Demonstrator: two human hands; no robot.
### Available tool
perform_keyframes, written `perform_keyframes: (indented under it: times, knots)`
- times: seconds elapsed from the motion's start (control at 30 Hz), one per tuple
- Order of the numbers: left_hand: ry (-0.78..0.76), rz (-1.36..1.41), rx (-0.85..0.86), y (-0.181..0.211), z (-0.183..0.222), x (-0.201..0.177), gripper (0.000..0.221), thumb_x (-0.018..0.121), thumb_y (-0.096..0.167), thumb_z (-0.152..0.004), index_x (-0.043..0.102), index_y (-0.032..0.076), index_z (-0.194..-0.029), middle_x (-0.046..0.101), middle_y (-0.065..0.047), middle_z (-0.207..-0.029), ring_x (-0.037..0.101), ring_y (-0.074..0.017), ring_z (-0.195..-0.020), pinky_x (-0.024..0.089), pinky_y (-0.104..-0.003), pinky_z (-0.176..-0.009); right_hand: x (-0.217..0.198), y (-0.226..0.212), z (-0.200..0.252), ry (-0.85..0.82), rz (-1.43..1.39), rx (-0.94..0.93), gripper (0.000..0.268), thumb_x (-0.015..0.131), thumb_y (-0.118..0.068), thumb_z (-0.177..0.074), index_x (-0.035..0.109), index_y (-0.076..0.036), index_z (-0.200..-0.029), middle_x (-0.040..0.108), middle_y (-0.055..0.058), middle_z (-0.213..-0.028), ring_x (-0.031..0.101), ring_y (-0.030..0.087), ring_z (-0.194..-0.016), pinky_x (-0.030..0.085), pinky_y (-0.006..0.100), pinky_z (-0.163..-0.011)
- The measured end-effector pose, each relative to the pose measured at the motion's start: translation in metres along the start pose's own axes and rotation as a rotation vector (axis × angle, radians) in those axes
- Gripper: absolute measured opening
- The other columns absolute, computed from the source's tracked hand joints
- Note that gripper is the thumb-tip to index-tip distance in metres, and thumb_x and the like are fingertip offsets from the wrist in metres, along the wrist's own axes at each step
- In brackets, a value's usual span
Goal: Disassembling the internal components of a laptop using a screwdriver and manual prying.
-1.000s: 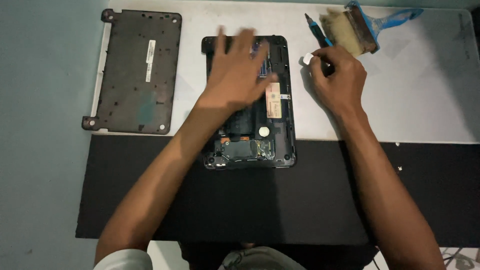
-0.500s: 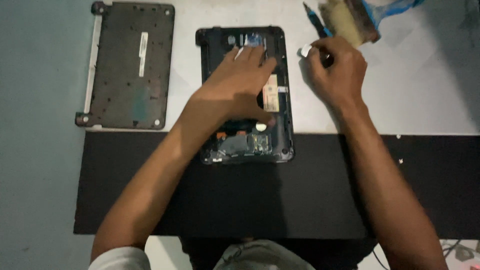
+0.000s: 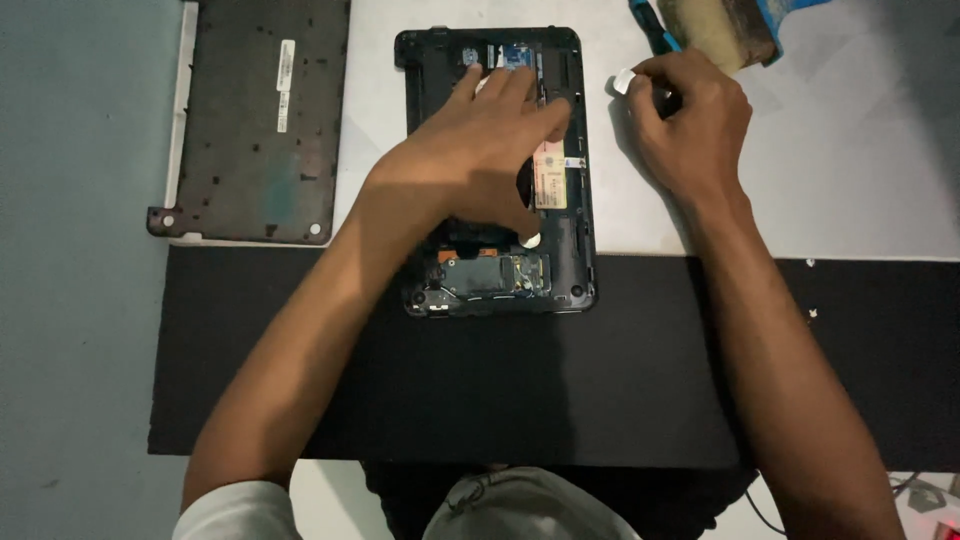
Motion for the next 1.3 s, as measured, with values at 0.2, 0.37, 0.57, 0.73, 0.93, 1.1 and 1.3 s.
perform_keyframes:
  times: [0.2, 0.37, 0.57, 0.73, 0.93, 1.1, 1.3]
  knots:
    - [-0.408, -0.025, -0.209, 0.054, 0.02, -0.021, 0.186, 0.119, 0.072, -0.064, -0.011, 0.034, -0.192, -0.024, -0.033, -0.195, -0.028, -0.0447, -0.179, -0.021, -0.075, -0.135, 0.0, 0.002, 0.001, 0.008, -0.006, -0.047, 0.017, 0.077, -0.013, -0.124, 0.091, -0.004, -0.126, 0.086, 0.012, -0.118, 0.08, 0.036, -0.1, 0.056, 0.051, -0.075]
    - [-0.468, -0.216, -0.241, 0.057, 0.003, 0.012, 0.205, 0.121, 0.074, -0.047, -0.022, 0.036, -0.19, -0.041, -0.037, -0.187, -0.039, -0.0537, -0.172, -0.019, -0.089, -0.127, 0.0, 0.0, 0.0, 0.003, 0.003, -0.022, 0.018, 0.075, -0.012, -0.121, 0.091, -0.005, -0.123, 0.087, 0.01, -0.117, 0.08, 0.032, -0.1, 0.056, 0.048, -0.077]
    - [-0.166, -0.278, -0.208, 0.038, -0.009, 0.036, 0.174, 0.094, 0.106, -0.065, -0.002, 0.033, -0.191, -0.015, -0.037, -0.191, -0.013, -0.0578, -0.177, -0.003, -0.089, -0.134, 0.008, 0.013, 0.007, -0.001, -0.033, -0.056, 0.021, 0.072, -0.017, -0.13, 0.089, -0.005, -0.131, 0.082, 0.013, -0.117, 0.075, 0.036, -0.095, 0.056, 0.056, -0.074]
    - [0.086, -0.371, -0.293, 0.011, -0.029, 0.053, 0.155, 0.06, 0.126, -0.075, 0.011, 0.035, -0.191, 0.006, -0.034, -0.192, 0.01, -0.0552, -0.177, 0.016, -0.079, -0.135, 0.0, 0.004, 0.003, 0.007, -0.035, -0.078, 0.023, 0.072, -0.014, -0.127, 0.09, -0.001, -0.128, 0.086, 0.016, -0.117, 0.079, 0.033, -0.096, 0.059, 0.05, -0.079]
    - [0.229, -0.157, -0.196, -0.022, -0.02, 0.037, 0.098, 0.039, 0.092, -0.111, 0.03, 0.034, -0.189, 0.01, -0.035, -0.19, 0.009, -0.0516, -0.178, 0.002, -0.081, -0.137, -0.002, 0.0, -0.001, 0.009, -0.078, 0.018, 0.02, 0.074, -0.012, -0.121, 0.091, -0.003, -0.124, 0.087, 0.013, -0.118, 0.081, 0.034, -0.103, 0.058, 0.049, -0.082]
    - [0.003, 0.053, -0.032, 0.019, 0.004, -0.008, 0.068, 0.102, 0.059, -0.087, 0.075, 0.03, -0.142, 0.034, -0.028, -0.183, 0.022, -0.0627, -0.17, 0.013, -0.084, -0.137, 0.002, 0.006, -0.001, 0.008, -0.061, -0.006, 0.017, 0.076, -0.013, -0.121, 0.091, -0.005, -0.124, 0.087, 0.011, -0.117, 0.081, 0.032, -0.103, 0.057, 0.048, -0.082]
    - [0.069, -0.031, 0.1, 0.013, -0.004, 0.018, 0.072, 0.11, 0.055, -0.078, 0.07, 0.022, -0.128, 0.046, -0.028, -0.169, 0.03, -0.0518, -0.168, 0.012, -0.078, -0.138, -0.003, -0.002, -0.002, -0.01, -0.061, 0.015, 0.018, 0.074, -0.012, -0.12, 0.091, -0.004, -0.123, 0.087, 0.011, -0.117, 0.081, 0.032, -0.105, 0.056, 0.048, -0.083]
Point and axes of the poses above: each hand's wrist, its own z-axis away from the middle knuckle, its own x-axis out of the palm, y = z × x, the point moved 1 cm from there along -z, towards the middle knuckle
